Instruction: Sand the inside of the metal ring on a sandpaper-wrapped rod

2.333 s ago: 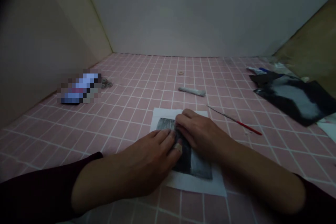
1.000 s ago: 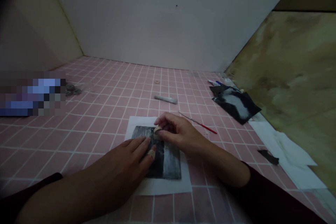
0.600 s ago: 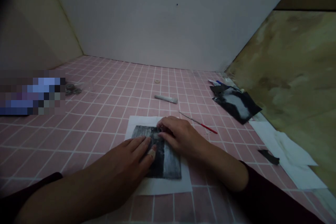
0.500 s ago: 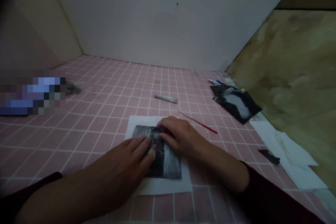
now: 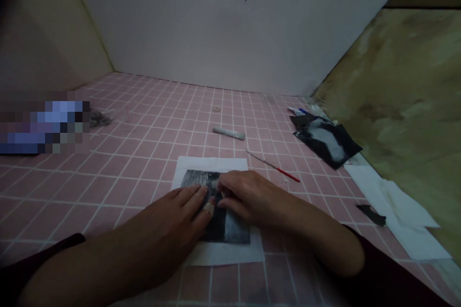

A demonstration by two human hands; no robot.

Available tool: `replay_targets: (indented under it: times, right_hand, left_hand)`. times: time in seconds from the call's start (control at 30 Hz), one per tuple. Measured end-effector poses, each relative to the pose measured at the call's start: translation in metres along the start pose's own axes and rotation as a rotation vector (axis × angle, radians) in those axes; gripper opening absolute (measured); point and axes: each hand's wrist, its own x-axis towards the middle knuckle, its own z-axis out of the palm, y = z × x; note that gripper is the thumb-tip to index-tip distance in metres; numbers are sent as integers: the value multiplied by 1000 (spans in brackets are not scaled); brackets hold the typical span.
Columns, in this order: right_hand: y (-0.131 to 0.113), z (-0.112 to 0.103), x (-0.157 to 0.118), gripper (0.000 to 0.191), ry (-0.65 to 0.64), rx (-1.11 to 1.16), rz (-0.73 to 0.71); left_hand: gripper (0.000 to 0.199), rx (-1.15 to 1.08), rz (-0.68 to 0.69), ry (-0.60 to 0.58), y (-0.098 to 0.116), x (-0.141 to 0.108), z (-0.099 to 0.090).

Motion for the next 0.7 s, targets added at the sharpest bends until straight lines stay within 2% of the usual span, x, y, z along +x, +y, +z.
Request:
replay_targets:
  times: [0.1,0.13,0.27,0.43,0.6,0.7]
  right_hand:
    - [-1,-1,-2,5,108,-41,41]
    - [-2,-1,-2,4,105,-37,43]
    - [-10,-2,-7,7,-90,60,-2]
    - [-9,-1,-8,5,20,-48,69]
    - [-2,0,-8,6,-78,-9,26]
    - [-1,-1,-6,7,51,-57,69]
  left_hand:
    - [32,1,-8,-6,0,0,-1]
    - [32,2,-6,-12,0,0,-1]
    - [31,14,19,-18,-1,1,-1]
    - [28,15,9,14,-2,0,1]
    - [27,10,28,3,-3,2,-1]
    - [28,5,17,-9,-3,2,-2]
